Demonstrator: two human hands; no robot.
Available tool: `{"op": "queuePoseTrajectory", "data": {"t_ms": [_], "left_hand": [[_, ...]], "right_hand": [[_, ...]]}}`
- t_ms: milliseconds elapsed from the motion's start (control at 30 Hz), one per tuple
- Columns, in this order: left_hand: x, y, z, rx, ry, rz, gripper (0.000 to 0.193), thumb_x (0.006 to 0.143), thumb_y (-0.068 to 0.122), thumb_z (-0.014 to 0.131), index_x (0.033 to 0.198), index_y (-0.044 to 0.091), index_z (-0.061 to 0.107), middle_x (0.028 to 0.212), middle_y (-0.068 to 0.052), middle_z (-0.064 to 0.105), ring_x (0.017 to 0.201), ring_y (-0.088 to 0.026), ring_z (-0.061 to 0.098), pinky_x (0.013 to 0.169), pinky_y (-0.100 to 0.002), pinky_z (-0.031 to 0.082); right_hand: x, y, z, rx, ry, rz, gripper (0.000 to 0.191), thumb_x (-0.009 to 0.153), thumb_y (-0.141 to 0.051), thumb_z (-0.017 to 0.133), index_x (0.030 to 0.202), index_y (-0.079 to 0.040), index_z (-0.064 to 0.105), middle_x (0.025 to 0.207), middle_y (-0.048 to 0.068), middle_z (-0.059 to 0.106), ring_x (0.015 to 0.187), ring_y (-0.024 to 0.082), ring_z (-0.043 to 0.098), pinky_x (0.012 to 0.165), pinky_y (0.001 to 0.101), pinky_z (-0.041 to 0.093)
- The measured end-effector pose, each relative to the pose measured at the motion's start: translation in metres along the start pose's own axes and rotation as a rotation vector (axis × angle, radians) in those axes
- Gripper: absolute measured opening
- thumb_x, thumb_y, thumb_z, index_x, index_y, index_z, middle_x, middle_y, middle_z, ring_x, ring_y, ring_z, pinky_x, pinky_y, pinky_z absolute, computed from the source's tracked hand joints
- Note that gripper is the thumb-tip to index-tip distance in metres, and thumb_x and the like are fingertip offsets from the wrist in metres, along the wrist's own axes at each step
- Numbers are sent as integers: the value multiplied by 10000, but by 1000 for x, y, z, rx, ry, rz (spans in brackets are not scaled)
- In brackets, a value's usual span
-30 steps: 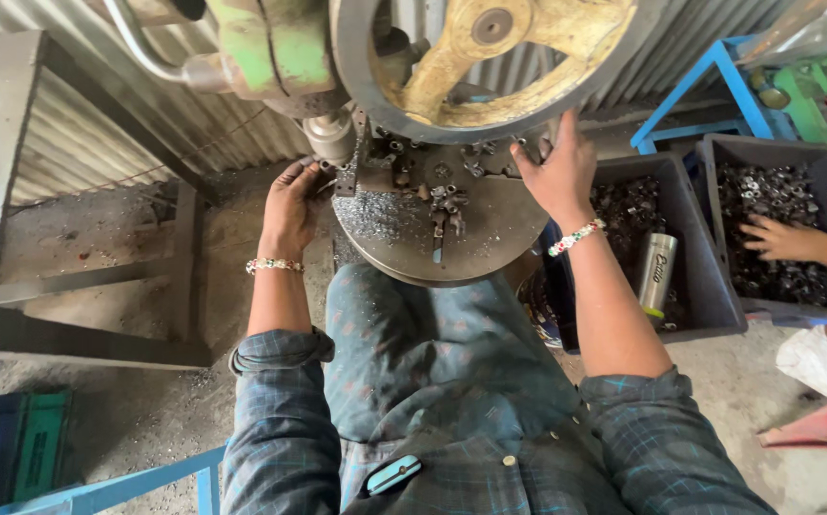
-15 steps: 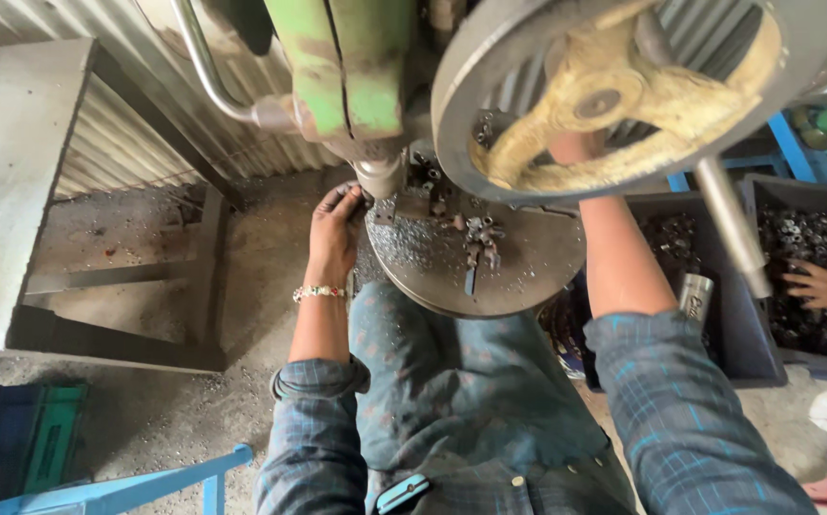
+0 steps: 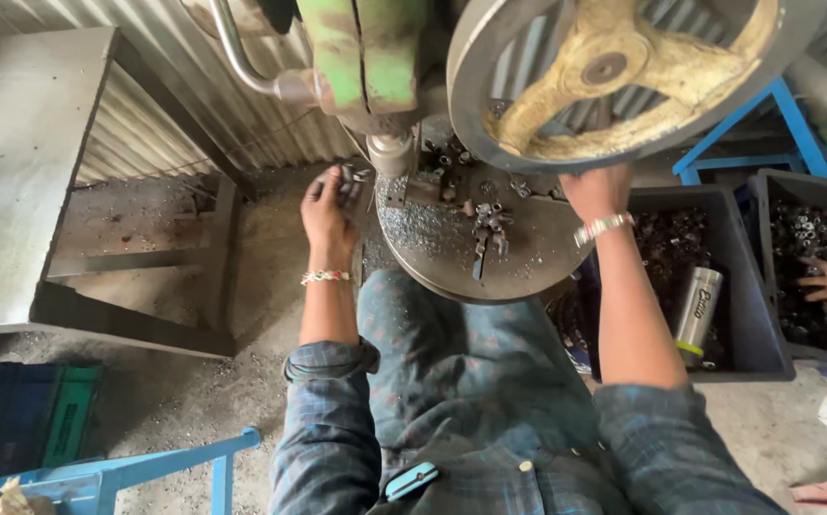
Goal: The person sits at a bench drill press, picks small cylindrical metal parts from bins beside the machine, and places them one at a time on the drill press table to drill them, operating the drill press handle for each part and moving finished parts aside on the table.
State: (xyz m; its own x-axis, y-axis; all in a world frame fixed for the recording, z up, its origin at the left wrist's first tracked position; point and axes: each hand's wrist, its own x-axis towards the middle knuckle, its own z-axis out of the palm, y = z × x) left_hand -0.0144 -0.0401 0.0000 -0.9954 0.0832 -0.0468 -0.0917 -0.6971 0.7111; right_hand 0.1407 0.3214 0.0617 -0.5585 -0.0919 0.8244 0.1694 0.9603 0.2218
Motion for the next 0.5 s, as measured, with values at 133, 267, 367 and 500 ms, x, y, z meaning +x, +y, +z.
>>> {"op": "queuePoseTrajectory", "data": {"t_ms": [133, 267, 367, 500], "left_hand": [[-5, -5, 1, 93, 172, -18, 188, 927, 147, 773, 899, 37, 623, 820, -95, 710, 685, -203, 711, 629, -339, 628], [-10, -19, 16, 156, 232, 17, 289, 937, 174, 793, 823, 56, 555, 738, -77, 669, 578, -179, 658, 504, -316, 569], [-12, -22, 25, 175, 245, 25, 291, 924, 187, 777, 803, 61, 544, 710, -76, 675, 559, -182, 675, 488, -313, 568], [-11, -18, 31, 198, 239, 42, 287, 913, 189, 773, 798, 54, 548, 694, -99, 697, 544, -192, 678, 479, -319, 568]], "right_hand": [[-33, 2, -26, 534, -286, 508, 718, 890, -248, 898, 1368, -15, 417, 911, 96, 616, 884, 325, 643, 808, 459, 509], [-31, 4, -27, 563, -254, 466, 758, 857, -198, 882, 1365, 35, 370, 871, 88, 581, 820, 325, 622, 742, 455, 495], [-31, 4, -25, 540, -251, 467, 727, 853, -211, 889, 1312, 24, 376, 875, 90, 584, 837, 339, 625, 742, 465, 492], [-34, 4, -24, 528, -258, 479, 778, 849, -218, 892, 1352, 45, 360, 853, 94, 580, 833, 357, 618, 730, 479, 484]]}}
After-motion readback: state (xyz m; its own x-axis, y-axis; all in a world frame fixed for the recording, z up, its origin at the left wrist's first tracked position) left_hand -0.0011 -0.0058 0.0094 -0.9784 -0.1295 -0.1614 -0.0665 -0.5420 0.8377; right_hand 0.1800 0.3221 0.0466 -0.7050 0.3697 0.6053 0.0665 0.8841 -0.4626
